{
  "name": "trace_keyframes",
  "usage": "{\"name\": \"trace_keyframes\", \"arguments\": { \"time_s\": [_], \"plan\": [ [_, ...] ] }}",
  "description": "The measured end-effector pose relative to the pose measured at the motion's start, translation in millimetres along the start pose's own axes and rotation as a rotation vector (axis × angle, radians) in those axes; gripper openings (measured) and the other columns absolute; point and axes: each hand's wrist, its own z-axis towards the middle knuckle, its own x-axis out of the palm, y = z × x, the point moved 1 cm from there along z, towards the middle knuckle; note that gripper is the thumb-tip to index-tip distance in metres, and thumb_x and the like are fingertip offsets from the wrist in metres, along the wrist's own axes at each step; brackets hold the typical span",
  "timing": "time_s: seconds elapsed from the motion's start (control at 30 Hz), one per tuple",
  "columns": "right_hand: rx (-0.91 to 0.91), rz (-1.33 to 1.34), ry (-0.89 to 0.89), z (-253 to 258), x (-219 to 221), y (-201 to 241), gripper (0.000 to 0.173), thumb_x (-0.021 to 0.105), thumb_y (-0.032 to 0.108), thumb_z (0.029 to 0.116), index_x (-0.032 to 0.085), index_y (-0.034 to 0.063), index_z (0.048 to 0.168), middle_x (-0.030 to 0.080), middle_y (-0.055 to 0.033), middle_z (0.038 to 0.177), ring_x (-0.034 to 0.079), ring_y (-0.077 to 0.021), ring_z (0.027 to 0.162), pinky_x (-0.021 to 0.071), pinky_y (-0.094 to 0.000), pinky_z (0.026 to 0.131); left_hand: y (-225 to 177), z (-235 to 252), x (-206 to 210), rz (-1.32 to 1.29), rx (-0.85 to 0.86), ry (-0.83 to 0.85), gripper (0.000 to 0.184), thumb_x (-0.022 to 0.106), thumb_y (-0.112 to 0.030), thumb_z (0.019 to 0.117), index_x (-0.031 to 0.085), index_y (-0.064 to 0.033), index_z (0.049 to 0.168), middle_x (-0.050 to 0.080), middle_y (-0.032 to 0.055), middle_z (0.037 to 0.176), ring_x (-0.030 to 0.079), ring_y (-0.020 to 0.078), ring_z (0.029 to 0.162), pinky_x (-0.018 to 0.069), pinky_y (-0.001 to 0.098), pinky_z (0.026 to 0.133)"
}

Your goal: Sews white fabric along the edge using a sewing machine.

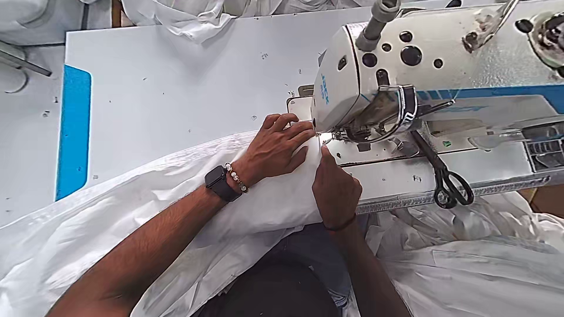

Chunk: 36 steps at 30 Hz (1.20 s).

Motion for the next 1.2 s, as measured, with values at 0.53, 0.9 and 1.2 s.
{"name": "trace_keyframes", "arguments": {
  "time_s": [0.53, 0.9, 1.2],
  "plan": [
    [-0.075, 0.147, 0.163, 61.8, -60.3, -138.5, 0.022, 0.061, 0.003, 0.0916, 0.078, 0.0109, 0.103, 0.072, -0.0153, 0.111, 0.067, -0.0382, 0.102, 0.0534, -0.0594, 0.081, -20.1, -10.5, -1.2, -0.134, 0.006, -0.025, 0.038, 0.047, -0.023, 0.1025, 0.070, -0.0160, 0.132, 0.063, 0.0027, 0.143, 0.049, 0.0279, 0.141, 0.0375, 0.0458, 0.119],
    [-0.159, 0.212, -0.098, 15.3, -1.7, -36.0, 0.022, 0.061, 0.021, 0.1005, 0.077, 0.0196, 0.115, 0.071, -0.0034, 0.109, 0.065, -0.0229, 0.102, 0.0531, -0.0395, 0.085, -7.8, -9.7, -5.6, -0.150, 0.078, 0.011, 0.040, 0.046, -0.023, 0.1027, 0.068, -0.0158, 0.135, 0.064, 0.0013, 0.141, 0.050, 0.0262, 0.140, 0.0381, 0.0443, 0.118],
    [-0.256, 0.115, -0.110, -12.9, 3.1, -27.3, 0.032, 0.055, 0.014, 0.0973, 0.079, 0.0287, 0.114, 0.072, 0.0139, 0.127, 0.062, -0.0132, 0.118, 0.0409, -0.0409, 0.097, 19.0, 0.0, -6.9, -0.141, 0.248, 0.082, 0.042, 0.045, -0.031, 0.1024, 0.066, -0.0310, 0.139, 0.062, -0.0026, 0.144, 0.049, 0.0246, 0.138, 0.0351, 0.0466, 0.116]
  ]
}}
